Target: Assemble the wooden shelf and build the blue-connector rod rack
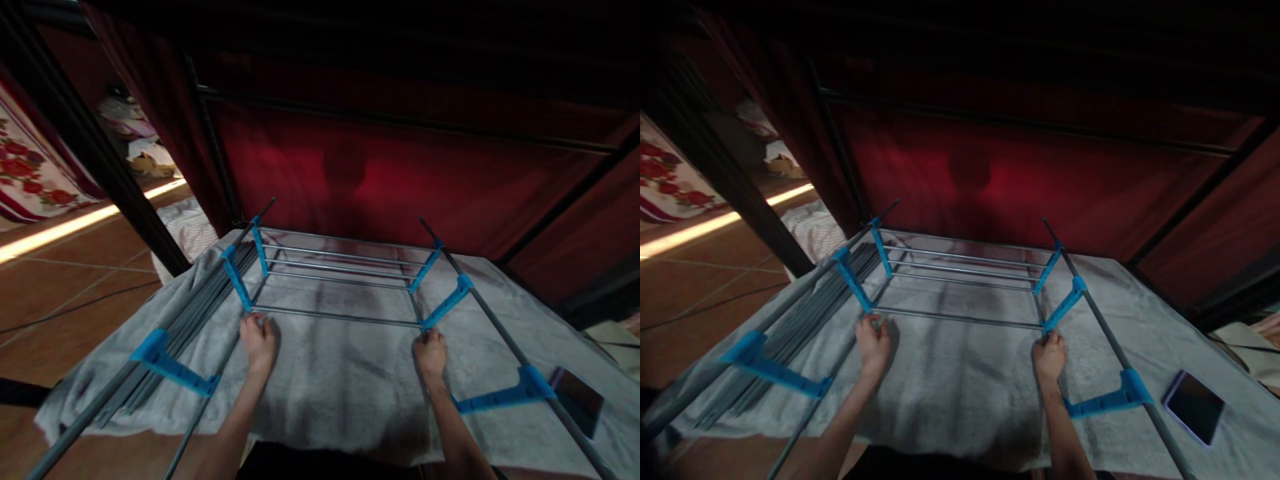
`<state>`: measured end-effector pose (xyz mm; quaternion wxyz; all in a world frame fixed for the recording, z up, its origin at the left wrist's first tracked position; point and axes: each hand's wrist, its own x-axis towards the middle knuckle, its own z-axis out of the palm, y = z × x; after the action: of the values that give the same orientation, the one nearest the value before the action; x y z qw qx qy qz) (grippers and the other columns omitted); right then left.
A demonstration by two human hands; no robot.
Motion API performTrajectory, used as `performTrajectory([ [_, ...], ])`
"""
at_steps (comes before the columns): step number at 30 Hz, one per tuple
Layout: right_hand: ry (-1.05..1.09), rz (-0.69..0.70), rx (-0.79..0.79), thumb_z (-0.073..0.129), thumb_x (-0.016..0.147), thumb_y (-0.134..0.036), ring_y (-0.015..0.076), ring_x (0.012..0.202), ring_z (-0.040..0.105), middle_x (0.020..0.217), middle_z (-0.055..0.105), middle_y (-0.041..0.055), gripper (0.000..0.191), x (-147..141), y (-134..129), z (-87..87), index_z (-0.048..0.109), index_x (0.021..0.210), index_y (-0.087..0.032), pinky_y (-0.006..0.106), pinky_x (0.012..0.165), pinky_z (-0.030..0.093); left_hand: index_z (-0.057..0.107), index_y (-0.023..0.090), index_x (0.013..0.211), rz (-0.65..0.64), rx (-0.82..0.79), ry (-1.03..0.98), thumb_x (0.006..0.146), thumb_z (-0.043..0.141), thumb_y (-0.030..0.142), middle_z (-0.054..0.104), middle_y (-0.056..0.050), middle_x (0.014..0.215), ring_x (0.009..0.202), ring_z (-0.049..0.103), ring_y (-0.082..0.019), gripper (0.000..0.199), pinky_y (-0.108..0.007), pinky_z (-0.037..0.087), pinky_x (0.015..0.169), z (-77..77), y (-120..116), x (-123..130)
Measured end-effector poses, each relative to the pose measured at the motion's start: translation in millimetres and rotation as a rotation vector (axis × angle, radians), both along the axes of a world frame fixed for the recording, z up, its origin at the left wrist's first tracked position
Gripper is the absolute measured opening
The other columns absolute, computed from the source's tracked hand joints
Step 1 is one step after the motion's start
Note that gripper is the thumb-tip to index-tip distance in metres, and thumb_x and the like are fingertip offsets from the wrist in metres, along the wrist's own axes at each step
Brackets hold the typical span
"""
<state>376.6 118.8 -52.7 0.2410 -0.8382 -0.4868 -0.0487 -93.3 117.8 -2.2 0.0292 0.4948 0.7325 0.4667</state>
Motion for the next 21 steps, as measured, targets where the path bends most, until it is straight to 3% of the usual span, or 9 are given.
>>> performTrajectory([
  [3,0.026,0.0,0.036,0.047,0.087,-0.019,0.0304,0.093,0.063,0.108,0.064,0.0201,0.051,2.9,0.3,-3.4,0.051,0.136,-0.006,0.037,0.079,0.045,0.053,0.008,0.117,0.113,-0.029,-0.056,0.087,0.045,0.027,0.06,-0.023,0.116,0.119,0.055,-0.033,0.036,-0.053,0.045,0.102,0.8,8.1,-33.0],
  [6,0.06,0.018,0.043,0.045,0.087,-0.018,0.0284,0.09,0.063,0.106,0.064,0.0183,0.052,6.1,0.9,-5.1,0.052,0.137,-0.008,0.036,0.077,0.045,0.058,0.011,0.113,0.1,-0.067,-0.096,0.084,0.048,0.025,0.066,-0.018,0.107,0.105,0.063,-0.029,0.033,-0.046,0.051,0.091,3.6,23.7,-48.5],
  [10,0.142,0.033,0.074,0.044,0.086,-0.017,0.0255,0.089,0.062,0.106,0.064,0.0163,0.05,6.9,1.4,-3.4,0.056,0.134,-0.009,0.033,0.078,0.046,0.064,0.018,0.106,0.074,-0.097,-0.15,0.084,0.052,0.03,0.072,-0.011,0.092,0.087,0.067,-0.023,0.028,-0.038,0.052,0.08,4.7,36.4,-52.1],
  [21,0.162,0.001,0.131,0.044,0.085,-0.011,0.0222,0.09,0.062,0.1,0.065,0.0125,0.043,-2.7,2.3,3.2,0.064,0.123,-0.012,0.029,0.08,0.046,0.072,0.015,0.102,0.247,-0.213,-0.19,0.08,0.055,0.048,0.07,-0.012,0.082,0.081,0.065,-0.029,0.043,-0.04,0.048,0.073,-2.2,48.5,-58.4],
])
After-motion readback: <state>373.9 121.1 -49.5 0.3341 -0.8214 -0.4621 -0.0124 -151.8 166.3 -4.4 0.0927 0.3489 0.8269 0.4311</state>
